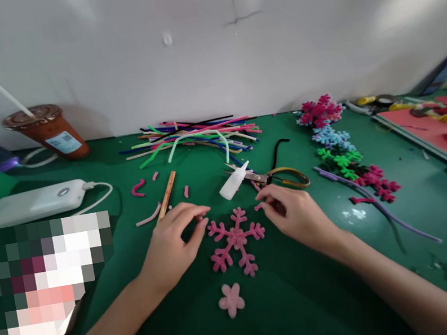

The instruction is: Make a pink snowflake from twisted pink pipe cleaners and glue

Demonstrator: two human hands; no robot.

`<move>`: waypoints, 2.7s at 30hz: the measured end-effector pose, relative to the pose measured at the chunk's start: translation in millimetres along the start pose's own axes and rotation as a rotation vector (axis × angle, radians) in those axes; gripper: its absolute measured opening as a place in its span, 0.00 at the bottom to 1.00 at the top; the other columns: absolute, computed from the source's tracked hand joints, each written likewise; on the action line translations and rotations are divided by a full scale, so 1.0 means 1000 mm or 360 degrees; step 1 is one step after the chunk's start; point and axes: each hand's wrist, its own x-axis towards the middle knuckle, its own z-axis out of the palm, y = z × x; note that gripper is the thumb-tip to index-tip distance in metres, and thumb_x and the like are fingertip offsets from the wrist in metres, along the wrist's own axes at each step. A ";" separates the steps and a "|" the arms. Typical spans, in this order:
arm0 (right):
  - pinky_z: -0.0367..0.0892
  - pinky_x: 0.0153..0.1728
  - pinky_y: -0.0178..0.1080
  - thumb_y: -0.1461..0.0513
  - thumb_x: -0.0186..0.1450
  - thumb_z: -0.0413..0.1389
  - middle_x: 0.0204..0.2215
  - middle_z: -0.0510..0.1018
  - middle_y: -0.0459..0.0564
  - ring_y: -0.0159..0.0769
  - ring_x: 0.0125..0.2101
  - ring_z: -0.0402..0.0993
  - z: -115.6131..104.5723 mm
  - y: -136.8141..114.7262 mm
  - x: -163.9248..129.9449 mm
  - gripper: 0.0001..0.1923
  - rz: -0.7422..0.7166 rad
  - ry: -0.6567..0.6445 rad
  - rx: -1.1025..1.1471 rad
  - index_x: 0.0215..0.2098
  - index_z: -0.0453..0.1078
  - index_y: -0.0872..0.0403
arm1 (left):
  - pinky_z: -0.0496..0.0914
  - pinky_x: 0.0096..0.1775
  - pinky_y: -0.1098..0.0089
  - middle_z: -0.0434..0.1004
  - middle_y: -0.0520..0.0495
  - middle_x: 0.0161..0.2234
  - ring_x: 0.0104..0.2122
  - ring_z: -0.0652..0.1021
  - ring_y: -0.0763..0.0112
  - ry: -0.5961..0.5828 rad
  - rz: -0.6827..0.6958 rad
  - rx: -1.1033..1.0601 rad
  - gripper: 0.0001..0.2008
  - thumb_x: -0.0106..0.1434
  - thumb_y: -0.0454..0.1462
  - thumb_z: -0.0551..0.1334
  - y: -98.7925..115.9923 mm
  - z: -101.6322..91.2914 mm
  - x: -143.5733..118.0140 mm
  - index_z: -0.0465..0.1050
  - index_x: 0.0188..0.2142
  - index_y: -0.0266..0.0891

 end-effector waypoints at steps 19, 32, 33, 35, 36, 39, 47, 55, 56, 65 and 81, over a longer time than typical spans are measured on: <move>0.65 0.44 0.38 0.63 0.61 0.59 0.38 0.73 0.50 0.36 0.42 0.67 0.013 -0.011 -0.007 0.09 -0.0541 -0.0325 0.0221 0.41 0.74 0.54 | 0.62 0.55 0.56 0.70 0.50 0.49 0.57 0.63 0.58 -0.0921 0.0335 -0.0095 0.12 0.54 0.42 0.68 0.005 -0.033 0.010 0.73 0.37 0.46; 0.66 0.43 0.38 0.63 0.62 0.58 0.38 0.73 0.50 0.36 0.42 0.66 0.014 -0.010 -0.007 0.08 -0.0582 -0.0329 0.0182 0.41 0.73 0.55 | 0.64 0.54 0.57 0.73 0.51 0.49 0.56 0.64 0.59 -0.0912 0.0494 -0.0085 0.09 0.60 0.41 0.64 0.001 -0.026 0.009 0.75 0.41 0.49; 0.66 0.43 0.38 0.63 0.62 0.58 0.38 0.73 0.50 0.36 0.42 0.66 0.014 -0.011 -0.007 0.08 -0.0583 -0.0330 0.0179 0.41 0.73 0.55 | 0.64 0.54 0.57 0.73 0.51 0.49 0.56 0.64 0.59 -0.0909 0.0504 -0.0080 0.09 0.60 0.41 0.64 0.000 -0.026 0.009 0.75 0.41 0.49; 0.66 0.43 0.38 0.63 0.62 0.58 0.38 0.73 0.49 0.36 0.41 0.66 0.014 -0.011 -0.006 0.08 -0.0583 -0.0330 0.0173 0.41 0.73 0.55 | 0.64 0.54 0.57 0.73 0.51 0.49 0.56 0.64 0.59 -0.0907 0.0515 -0.0074 0.09 0.61 0.41 0.63 -0.001 -0.025 0.008 0.75 0.41 0.49; 0.65 0.43 0.38 0.63 0.62 0.58 0.38 0.73 0.49 0.36 0.41 0.66 0.014 -0.011 -0.006 0.08 -0.0585 -0.0328 0.0169 0.41 0.72 0.55 | 0.64 0.54 0.57 0.73 0.51 0.49 0.56 0.64 0.59 -0.0906 0.0514 -0.0072 0.09 0.61 0.41 0.63 -0.001 -0.025 0.008 0.75 0.41 0.49; 0.66 0.43 0.38 0.63 0.62 0.57 0.38 0.73 0.50 0.36 0.41 0.66 0.013 -0.011 -0.007 0.09 -0.0587 -0.0329 0.0157 0.41 0.73 0.55 | 0.64 0.54 0.57 0.73 0.51 0.49 0.56 0.64 0.59 -0.0896 0.0501 -0.0082 0.09 0.61 0.40 0.64 0.000 -0.025 0.008 0.75 0.42 0.48; 0.66 0.45 0.41 0.62 0.62 0.58 0.40 0.74 0.51 0.38 0.43 0.68 0.006 -0.012 -0.006 0.12 -0.0558 -0.0310 0.0190 0.44 0.71 0.54 | 0.67 0.50 0.62 0.76 0.47 0.43 0.48 0.71 0.64 -0.0611 0.0347 -0.0134 0.10 0.62 0.42 0.62 -0.004 -0.028 0.012 0.75 0.41 0.42; 0.65 0.45 0.42 0.64 0.62 0.57 0.39 0.75 0.50 0.39 0.42 0.68 0.008 -0.020 -0.009 0.10 -0.0665 -0.0378 0.0204 0.43 0.70 0.54 | 0.69 0.46 0.61 0.76 0.46 0.39 0.43 0.74 0.65 -0.0573 0.0290 0.0021 0.09 0.64 0.39 0.59 -0.016 -0.017 0.010 0.75 0.41 0.41; 0.65 0.45 0.42 0.64 0.61 0.57 0.39 0.75 0.50 0.39 0.42 0.68 0.009 -0.020 -0.009 0.10 -0.0660 -0.0379 0.0195 0.42 0.70 0.54 | 0.70 0.46 0.61 0.76 0.46 0.39 0.43 0.74 0.65 -0.0558 0.0300 0.0012 0.10 0.64 0.40 0.59 -0.015 -0.016 0.009 0.75 0.42 0.41; 0.65 0.45 0.43 0.59 0.61 0.59 0.40 0.74 0.52 0.40 0.43 0.68 0.005 -0.019 -0.009 0.14 -0.0649 -0.0408 0.0192 0.45 0.68 0.54 | 0.70 0.47 0.62 0.77 0.46 0.40 0.44 0.74 0.66 -0.0551 0.0319 -0.0038 0.09 0.65 0.38 0.58 -0.013 -0.014 0.009 0.75 0.42 0.41; 0.66 0.45 0.46 0.56 0.60 0.60 0.45 0.72 0.55 0.43 0.46 0.67 0.001 -0.020 -0.011 0.23 -0.0732 -0.0459 0.0115 0.51 0.63 0.54 | 0.69 0.46 0.62 0.76 0.46 0.40 0.43 0.74 0.66 -0.0554 0.0323 -0.0048 0.10 0.64 0.37 0.59 -0.013 -0.014 0.008 0.75 0.43 0.41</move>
